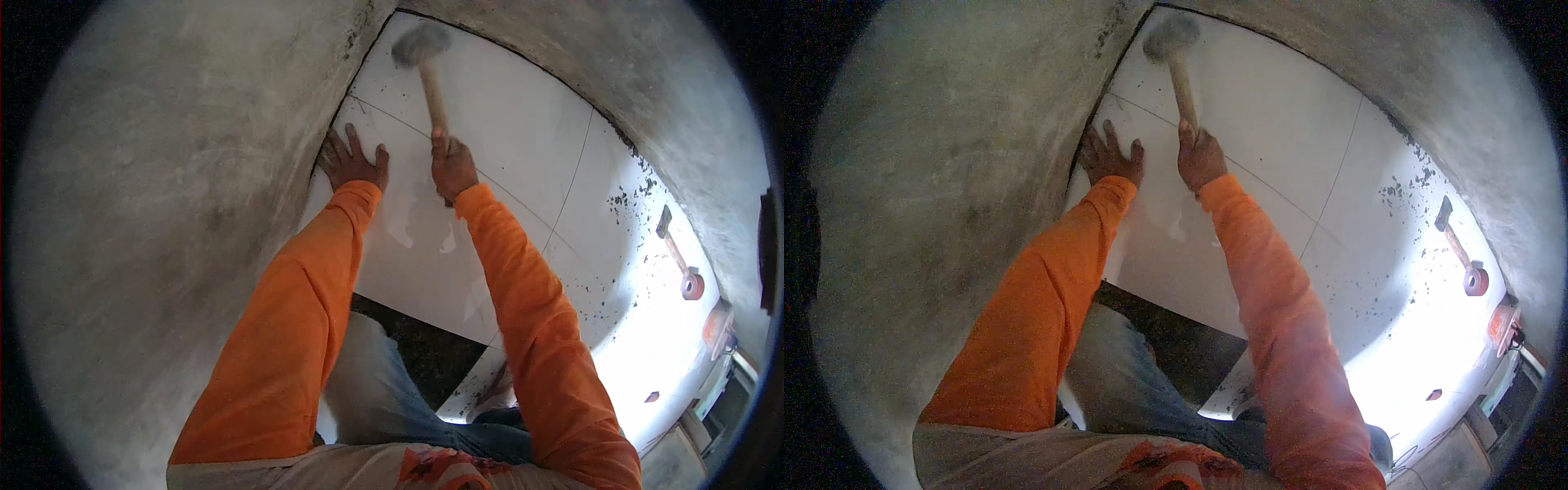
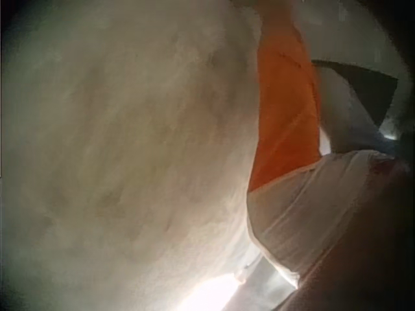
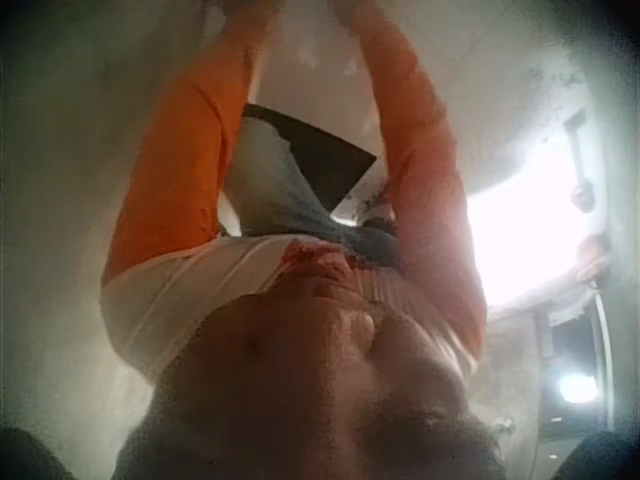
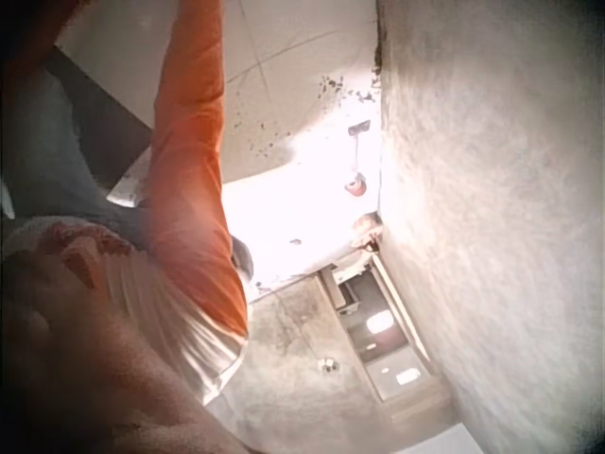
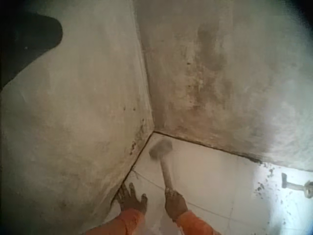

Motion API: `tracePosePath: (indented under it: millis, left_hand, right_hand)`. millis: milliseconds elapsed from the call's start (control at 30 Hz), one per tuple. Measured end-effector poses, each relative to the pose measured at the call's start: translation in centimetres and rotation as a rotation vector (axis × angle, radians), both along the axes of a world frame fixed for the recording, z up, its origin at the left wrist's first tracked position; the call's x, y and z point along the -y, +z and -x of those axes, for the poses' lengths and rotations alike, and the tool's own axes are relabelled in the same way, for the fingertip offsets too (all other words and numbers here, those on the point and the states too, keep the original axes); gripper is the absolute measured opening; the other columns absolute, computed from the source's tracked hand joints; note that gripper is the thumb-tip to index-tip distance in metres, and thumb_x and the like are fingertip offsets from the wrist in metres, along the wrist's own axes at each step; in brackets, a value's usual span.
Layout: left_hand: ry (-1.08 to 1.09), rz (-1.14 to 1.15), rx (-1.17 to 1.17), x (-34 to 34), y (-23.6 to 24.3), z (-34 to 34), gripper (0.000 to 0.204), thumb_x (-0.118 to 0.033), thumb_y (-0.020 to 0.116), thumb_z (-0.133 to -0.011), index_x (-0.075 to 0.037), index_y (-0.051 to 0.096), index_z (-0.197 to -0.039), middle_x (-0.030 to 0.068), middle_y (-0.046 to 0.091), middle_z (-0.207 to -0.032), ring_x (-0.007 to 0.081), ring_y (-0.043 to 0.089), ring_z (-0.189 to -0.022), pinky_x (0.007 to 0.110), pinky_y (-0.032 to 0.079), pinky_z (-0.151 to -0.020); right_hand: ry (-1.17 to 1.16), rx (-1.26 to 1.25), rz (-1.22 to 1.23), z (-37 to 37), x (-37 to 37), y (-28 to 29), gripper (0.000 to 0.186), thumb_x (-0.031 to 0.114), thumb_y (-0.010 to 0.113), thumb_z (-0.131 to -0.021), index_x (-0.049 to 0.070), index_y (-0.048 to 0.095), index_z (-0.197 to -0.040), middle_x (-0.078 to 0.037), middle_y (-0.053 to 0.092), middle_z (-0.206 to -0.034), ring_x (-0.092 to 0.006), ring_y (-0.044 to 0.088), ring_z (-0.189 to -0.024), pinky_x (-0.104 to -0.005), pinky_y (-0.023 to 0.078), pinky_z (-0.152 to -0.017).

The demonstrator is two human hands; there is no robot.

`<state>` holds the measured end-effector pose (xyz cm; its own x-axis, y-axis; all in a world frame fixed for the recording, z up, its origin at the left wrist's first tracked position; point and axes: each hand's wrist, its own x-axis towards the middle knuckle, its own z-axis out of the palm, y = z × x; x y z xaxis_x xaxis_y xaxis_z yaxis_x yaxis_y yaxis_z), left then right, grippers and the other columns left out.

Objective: The person taps white floor tiles with a rubber mallet and uses a spatula to scrape excess mortar from the joints.

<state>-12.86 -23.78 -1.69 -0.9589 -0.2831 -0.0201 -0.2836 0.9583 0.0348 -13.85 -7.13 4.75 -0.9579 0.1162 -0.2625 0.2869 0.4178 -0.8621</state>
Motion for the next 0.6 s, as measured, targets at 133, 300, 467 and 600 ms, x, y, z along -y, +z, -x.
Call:
tracePosePath:
  millis: [133, 300, 467, 600]
  left_hand:
    - [-0.003, -0.019, 0.009, 0.4, 0.5, -0.2, 0.077, -0.056, 0.030, -0.087, -0.012, 0.011, -0.147, 0.0188, 0.005, -0.152, 0.0347, 0.003, -0.140, 0.051, 0.001, -0.111]
    - [-0.004, 0.043, 0.032, 0.2, 1.0, -0.4, 0.077, -0.056, 0.030, -0.087, -0.012, 0.012, -0.147, 0.0181, 0.005, -0.152, 0.0342, 0.003, -0.140, 0.051, 0.003, -0.111]
    - [-0.039, -0.006, -0.043, -1.5, -0.7, 0.0, 0.075, -0.057, 0.032, -0.088, -0.013, 0.014, -0.147, 0.0180, 0.011, -0.151, 0.0375, 0.009, -0.139, 0.053, 0.007, -0.110]
    - [0.017, 0.001, -0.007, 0.7, 0.4, -0.5, 0.075, -0.056, 0.033, -0.088, -0.014, 0.013, -0.147, 0.0178, 0.010, -0.151, 0.0366, 0.010, -0.139, 0.051, 0.007, -0.111]
  right_hand:
    - [-0.168, -0.063, 0.324, -1.6, 0.8, 0.8, 0.060, 0.048, 0.036, -0.095, -0.010, 0.052, -0.092, -0.030, 0.057, -0.073, -0.0488, 0.057, -0.077, -0.0492, 0.045, -0.069]
    - [-0.011, 0.027, 0.109, 0.3, -1.0, 3.1, 0.060, 0.048, 0.037, -0.095, -0.010, 0.053, -0.092, -0.029, 0.057, -0.071, -0.0471, 0.058, -0.071, -0.0479, 0.046, -0.068]
    - [-0.273, -0.309, -0.177, -0.2, 0.4, -1.4, 0.058, 0.048, 0.033, -0.096, -0.004, 0.052, -0.082, -0.020, 0.055, -0.065, -0.0367, 0.058, -0.064, -0.0430, 0.046, -0.063]
    - [-0.027, -0.151, -0.020, -1.3, 2.8, 3.1, 0.057, 0.047, 0.035, -0.095, -0.006, 0.054, -0.092, -0.026, 0.058, -0.073, -0.0433, 0.059, -0.073, -0.0468, 0.047, -0.068]
